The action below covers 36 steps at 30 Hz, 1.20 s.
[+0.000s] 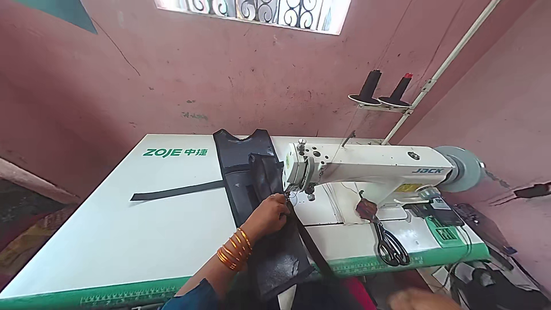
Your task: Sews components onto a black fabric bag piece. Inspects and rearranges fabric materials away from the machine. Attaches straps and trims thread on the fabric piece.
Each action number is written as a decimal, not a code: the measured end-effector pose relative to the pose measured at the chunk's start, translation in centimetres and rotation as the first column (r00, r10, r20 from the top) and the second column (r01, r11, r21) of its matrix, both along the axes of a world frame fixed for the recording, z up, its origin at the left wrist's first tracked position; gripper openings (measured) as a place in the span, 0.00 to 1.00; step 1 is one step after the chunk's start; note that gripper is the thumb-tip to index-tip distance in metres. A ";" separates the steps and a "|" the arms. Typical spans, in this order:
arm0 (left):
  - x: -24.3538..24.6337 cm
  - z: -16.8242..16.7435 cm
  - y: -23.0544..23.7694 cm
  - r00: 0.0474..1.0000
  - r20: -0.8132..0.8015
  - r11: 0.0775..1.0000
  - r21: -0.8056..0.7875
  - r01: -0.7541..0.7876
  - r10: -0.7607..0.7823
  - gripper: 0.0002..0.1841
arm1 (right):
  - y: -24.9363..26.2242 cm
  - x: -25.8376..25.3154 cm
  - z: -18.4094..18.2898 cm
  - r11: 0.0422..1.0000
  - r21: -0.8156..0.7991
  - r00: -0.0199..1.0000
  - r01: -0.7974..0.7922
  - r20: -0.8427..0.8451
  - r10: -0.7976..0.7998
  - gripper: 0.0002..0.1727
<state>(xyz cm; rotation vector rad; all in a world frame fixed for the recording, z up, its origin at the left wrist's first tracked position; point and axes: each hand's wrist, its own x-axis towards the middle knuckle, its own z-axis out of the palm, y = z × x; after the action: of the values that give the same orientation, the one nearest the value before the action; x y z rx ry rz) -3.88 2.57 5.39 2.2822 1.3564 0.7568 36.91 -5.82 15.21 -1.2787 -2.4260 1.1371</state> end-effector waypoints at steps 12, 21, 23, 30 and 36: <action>0.4 -3.3 -1.3 0.950 0.258 0.946 0.224 -0.234 0.174 0.12 | 6.2 -21.0 -8.9 0.752 -0.533 0.720 0.387 -0.334 -0.608 0.07; 2.0 -3.4 -1.6 0.975 0.044 0.923 0.315 -0.221 0.218 0.13 | 0.9 -19.9 -11.2 0.869 0.434 0.969 0.238 -0.172 -0.179 0.21; 2.1 -3.8 -1.5 0.972 0.039 0.912 0.339 -0.231 0.232 0.16 | 0.6 -19.7 -11.5 0.856 0.487 0.985 0.174 -0.078 -0.155 0.20; 0.4 -4.1 -0.7 0.991 -0.098 0.912 0.408 -0.042 0.089 0.16 | 0.4 -20.1 -10.7 0.900 0.396 0.982 0.184 -0.121 -0.147 0.12; -0.9 -4.2 2.0 0.995 -0.049 0.930 0.362 -0.059 0.082 0.17 | 3.3 -21.0 -11.2 0.903 0.369 0.967 0.220 -0.207 -0.151 0.12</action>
<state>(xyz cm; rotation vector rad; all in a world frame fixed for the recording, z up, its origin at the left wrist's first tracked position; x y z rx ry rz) -4.81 4.60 1.18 2.5646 1.4327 1.0406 15.91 -2.47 3.97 -1.1935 -2.1977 0.6399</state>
